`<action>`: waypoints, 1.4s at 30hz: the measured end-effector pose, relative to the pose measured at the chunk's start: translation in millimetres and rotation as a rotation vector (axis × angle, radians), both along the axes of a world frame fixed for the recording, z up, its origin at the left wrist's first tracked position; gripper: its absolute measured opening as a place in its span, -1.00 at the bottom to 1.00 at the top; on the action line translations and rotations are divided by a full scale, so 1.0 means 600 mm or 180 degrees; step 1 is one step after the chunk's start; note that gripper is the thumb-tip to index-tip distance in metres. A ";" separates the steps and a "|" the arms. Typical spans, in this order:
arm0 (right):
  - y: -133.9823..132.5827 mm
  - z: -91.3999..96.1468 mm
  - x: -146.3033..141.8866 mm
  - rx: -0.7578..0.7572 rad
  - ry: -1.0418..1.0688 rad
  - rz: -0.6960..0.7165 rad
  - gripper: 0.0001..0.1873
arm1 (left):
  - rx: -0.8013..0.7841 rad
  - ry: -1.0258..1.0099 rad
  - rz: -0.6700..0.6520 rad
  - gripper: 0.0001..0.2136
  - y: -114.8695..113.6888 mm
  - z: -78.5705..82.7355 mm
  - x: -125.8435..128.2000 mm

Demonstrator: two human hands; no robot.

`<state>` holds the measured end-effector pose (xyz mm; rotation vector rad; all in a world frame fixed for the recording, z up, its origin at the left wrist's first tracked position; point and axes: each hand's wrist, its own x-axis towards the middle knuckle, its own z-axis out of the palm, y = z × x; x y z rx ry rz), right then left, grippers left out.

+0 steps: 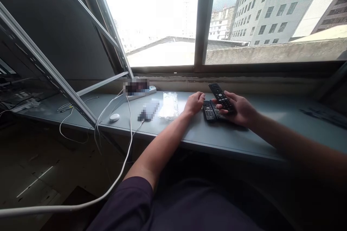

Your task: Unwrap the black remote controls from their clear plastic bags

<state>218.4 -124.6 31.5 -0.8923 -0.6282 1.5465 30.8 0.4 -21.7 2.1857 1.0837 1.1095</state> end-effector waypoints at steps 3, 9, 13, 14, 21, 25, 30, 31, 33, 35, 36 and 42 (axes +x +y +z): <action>-0.005 0.001 -0.003 0.0066 0.0103 0.0210 -0.60 | 0.0007 0.0025 0.0006 -0.74 0.001 -0.001 0.000; -0.006 0.004 -0.006 0.0130 0.0183 0.0264 -0.72 | 0.0007 0.0007 -0.0024 -0.73 -0.001 0.000 -0.001; -0.010 0.010 -0.009 -0.0085 0.0051 0.0056 -0.81 | 0.0002 -0.0042 -0.0036 -0.74 -0.005 0.002 -0.001; -0.012 0.012 -0.010 -0.0133 -0.0024 -0.0007 -0.83 | -0.0012 -0.0036 -0.0030 -0.74 -0.006 0.003 -0.001; -0.010 0.008 -0.012 0.0015 -0.0180 0.0061 -0.64 | -0.0066 0.0067 -0.0006 -0.74 -0.013 0.010 -0.001; -0.010 0.005 -0.014 0.0040 -0.0062 0.0125 -0.60 | -0.0053 0.0048 -0.0028 -0.74 -0.014 0.010 -0.001; -0.010 0.004 -0.013 0.0093 -0.0059 0.0054 -0.72 | -0.0057 0.0026 -0.0039 -0.74 -0.013 0.008 -0.001; -0.009 0.004 -0.012 0.0091 -0.0061 0.0081 -0.77 | -0.0058 0.0023 -0.0044 -0.74 -0.013 0.008 -0.001; -0.007 0.002 -0.009 0.0047 -0.0042 0.0144 -0.86 | -0.0054 0.0021 -0.0066 -0.74 -0.013 0.008 -0.001; -0.004 0.000 -0.006 -0.0041 -0.0018 0.0141 -0.85 | -0.0049 0.0026 -0.0078 -0.75 -0.014 0.009 -0.002; -0.002 -0.002 -0.005 -0.0075 -0.0017 0.0114 -0.84 | -0.0050 0.0034 -0.0070 -0.75 -0.015 0.009 -0.002; 0.000 -0.007 -0.003 0.0076 -0.0118 0.0188 -0.88 | -0.0038 0.0075 -0.0019 -0.75 -0.016 0.010 -0.002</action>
